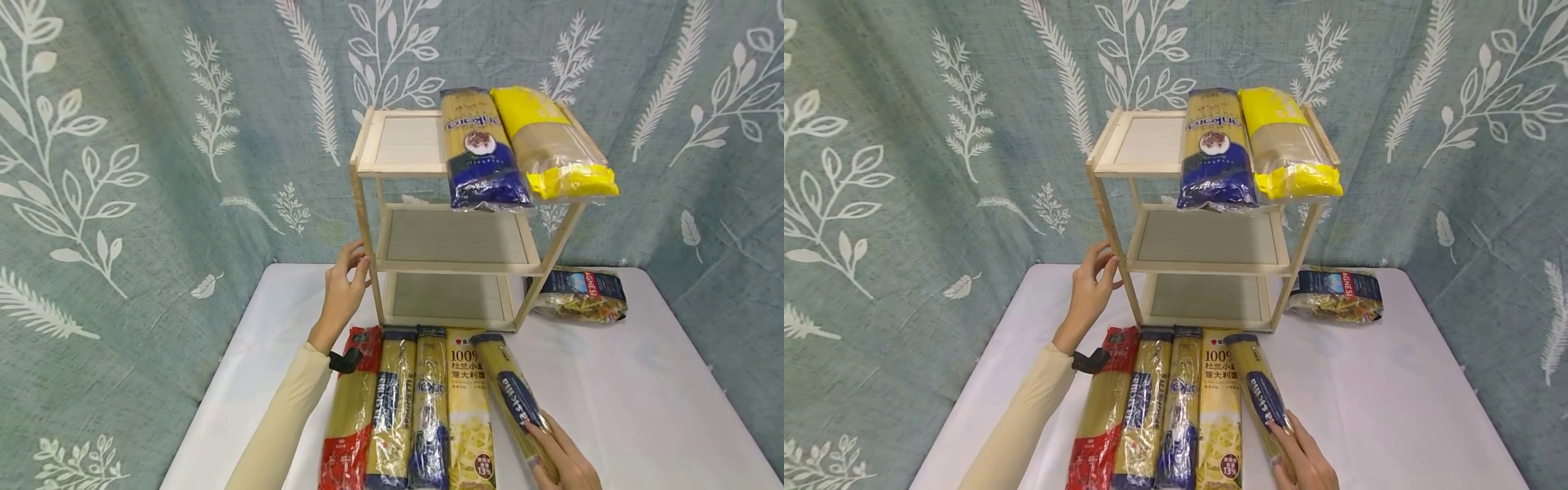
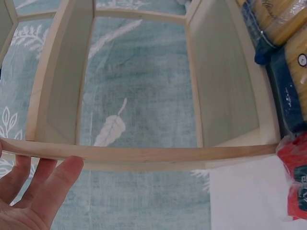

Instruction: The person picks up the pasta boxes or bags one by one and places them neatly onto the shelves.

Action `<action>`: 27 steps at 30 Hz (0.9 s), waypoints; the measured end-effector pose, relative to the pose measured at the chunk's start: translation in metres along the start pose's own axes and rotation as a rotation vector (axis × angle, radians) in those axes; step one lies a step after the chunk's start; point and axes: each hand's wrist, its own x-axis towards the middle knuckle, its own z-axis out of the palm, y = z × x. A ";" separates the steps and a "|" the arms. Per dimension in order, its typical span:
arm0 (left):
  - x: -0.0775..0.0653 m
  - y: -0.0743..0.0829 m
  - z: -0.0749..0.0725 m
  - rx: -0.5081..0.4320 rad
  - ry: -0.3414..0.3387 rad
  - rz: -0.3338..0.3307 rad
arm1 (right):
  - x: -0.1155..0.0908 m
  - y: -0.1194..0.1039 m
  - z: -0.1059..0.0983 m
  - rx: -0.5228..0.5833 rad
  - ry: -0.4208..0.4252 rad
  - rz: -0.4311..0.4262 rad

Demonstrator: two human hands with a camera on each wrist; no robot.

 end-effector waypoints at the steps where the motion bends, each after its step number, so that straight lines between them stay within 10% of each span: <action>1: 0.000 0.000 0.000 0.003 0.000 0.000 | 0.002 -0.001 -0.001 0.012 0.002 -0.010; 27: 0.000 -0.003 0.000 -0.009 -0.013 0.006 | 0.048 -0.043 -0.036 0.263 -0.030 -0.080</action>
